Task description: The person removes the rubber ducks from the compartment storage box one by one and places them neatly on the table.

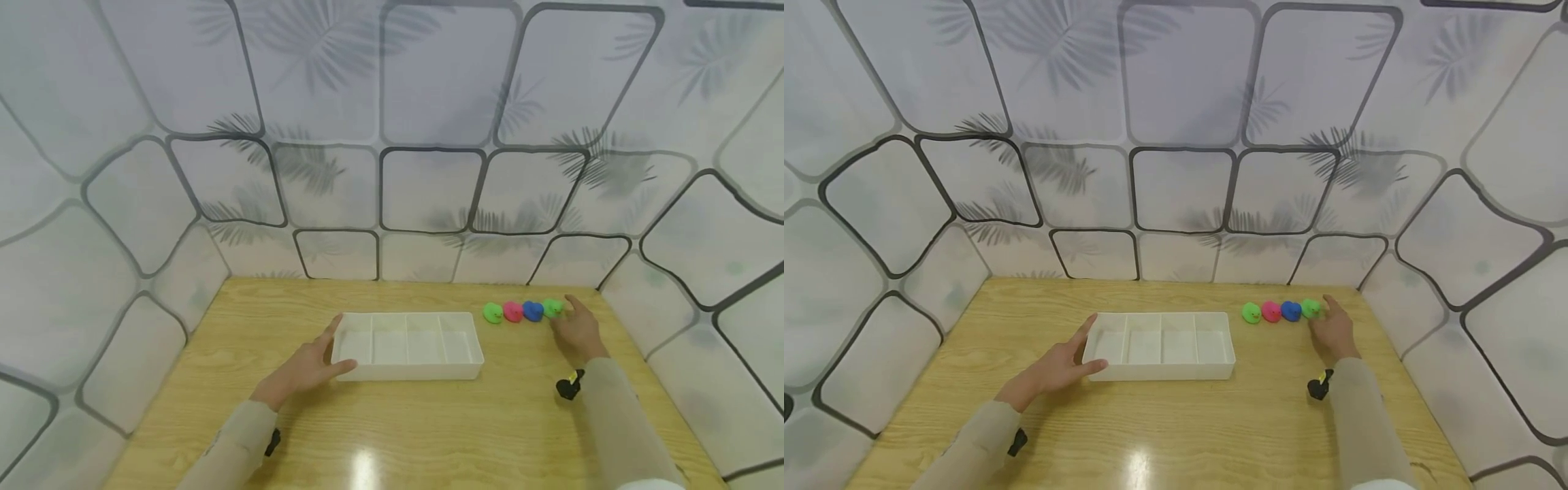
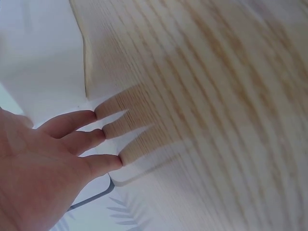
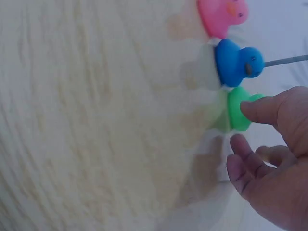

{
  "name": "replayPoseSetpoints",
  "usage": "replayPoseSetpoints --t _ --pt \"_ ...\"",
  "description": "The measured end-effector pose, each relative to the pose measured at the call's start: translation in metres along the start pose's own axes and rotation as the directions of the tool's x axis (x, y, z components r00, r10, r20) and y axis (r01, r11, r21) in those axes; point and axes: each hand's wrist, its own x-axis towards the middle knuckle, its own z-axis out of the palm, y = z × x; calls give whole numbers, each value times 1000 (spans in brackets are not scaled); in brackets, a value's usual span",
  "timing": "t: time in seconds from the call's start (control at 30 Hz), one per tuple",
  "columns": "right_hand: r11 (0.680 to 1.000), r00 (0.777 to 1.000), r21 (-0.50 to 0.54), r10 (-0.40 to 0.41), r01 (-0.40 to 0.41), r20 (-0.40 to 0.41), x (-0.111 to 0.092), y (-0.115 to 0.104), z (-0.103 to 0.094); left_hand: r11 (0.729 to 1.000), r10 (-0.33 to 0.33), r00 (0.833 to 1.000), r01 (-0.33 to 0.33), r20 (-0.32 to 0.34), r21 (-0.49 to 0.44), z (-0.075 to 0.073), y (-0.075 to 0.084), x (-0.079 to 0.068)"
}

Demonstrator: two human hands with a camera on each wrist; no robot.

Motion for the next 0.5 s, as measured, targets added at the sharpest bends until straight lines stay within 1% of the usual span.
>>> replayPoseSetpoints --t 0.07,0.17,0.27,0.33,0.4,0.5 --pt "1000 999 -19 -10 10 -38 1 -5 -3 1000 1 1000 -1 -1 2 -1 0 1" --pt "996 992 -68 -61 54 -110 0 -18 -6 1000 4 1000 -4 5 9 -2 0 1" --pt "992 980 -77 -113 101 -166 -4 -37 -5 1000 20 1000 -20 7 0 -6 -1 -1" --pt "989 970 -58 -147 138 -192 -7 -51 -3 999 47 999 -46 -4 3 -9 -2 -2" --pt "982 960 -52 -189 183 -206 -9 -64 0 997 78 996 -77 -36 14 -12 -2 1" --pt "969 949 -70 -245 236 -199 -11 -86 8 992 113 987 -107 -112 63 -19 2 8"
